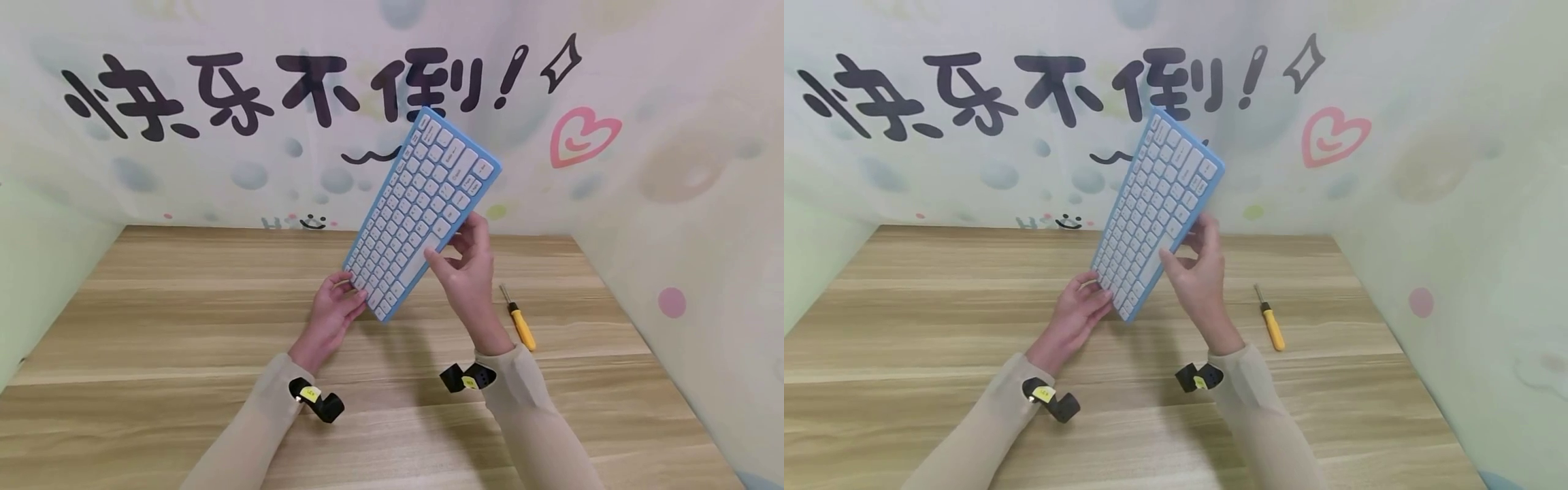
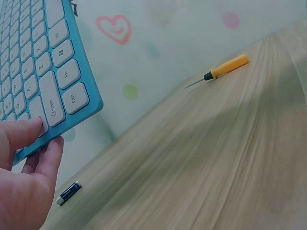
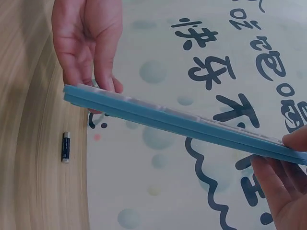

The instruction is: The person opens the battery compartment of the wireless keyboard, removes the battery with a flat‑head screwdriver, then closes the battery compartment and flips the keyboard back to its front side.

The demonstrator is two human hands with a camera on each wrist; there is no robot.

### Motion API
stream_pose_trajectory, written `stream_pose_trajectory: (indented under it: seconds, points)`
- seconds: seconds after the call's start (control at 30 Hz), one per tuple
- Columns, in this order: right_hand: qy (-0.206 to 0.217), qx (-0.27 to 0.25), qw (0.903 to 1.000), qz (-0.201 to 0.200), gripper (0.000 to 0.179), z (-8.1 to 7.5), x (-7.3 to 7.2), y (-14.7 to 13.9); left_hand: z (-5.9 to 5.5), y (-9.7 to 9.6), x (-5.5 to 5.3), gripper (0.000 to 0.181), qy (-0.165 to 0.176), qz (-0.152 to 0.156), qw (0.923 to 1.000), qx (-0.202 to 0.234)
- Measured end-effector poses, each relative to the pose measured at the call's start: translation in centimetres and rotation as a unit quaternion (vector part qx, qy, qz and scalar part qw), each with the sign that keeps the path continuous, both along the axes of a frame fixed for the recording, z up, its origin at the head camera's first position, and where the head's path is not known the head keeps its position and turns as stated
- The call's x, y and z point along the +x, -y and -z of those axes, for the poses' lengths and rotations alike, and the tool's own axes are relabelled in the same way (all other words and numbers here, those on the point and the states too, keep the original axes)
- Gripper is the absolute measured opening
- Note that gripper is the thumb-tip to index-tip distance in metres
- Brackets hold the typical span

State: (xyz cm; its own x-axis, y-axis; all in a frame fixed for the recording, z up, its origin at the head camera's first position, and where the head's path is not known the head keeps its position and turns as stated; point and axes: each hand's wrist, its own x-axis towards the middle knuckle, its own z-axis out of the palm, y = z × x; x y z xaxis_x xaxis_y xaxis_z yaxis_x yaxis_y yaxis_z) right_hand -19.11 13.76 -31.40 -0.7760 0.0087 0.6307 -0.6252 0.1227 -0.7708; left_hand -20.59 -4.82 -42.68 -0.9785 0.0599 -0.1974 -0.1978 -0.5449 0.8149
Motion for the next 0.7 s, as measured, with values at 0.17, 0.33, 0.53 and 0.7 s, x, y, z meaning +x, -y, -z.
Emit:
stream_pose_trajectory:
  seconds: [0.17,0.33,0.53,0.7]
  points:
    - [-0.014,-0.029,0.9993,-0.020,0.060,-0.3,-0.1,-0.3,0.1,0.5,0.1,0.042,-0.003,0.009,0.9999,-0.012]
    - [-0.019,-0.046,0.9986,-0.020,0.060,-0.7,-0.2,-0.7,0.2,1.1,0.1,0.043,-0.001,0.010,0.9996,-0.028]
    - [-0.012,-0.056,0.9980,-0.027,0.064,-0.7,-0.2,-1.0,0.3,1.8,0.2,0.043,-0.007,0.006,0.9987,-0.050]
    - [-0.011,-0.089,0.9958,-0.019,0.055,-0.7,-0.2,-1.4,0.3,2.5,0.1,0.045,-0.017,0.008,0.9966,-0.079]
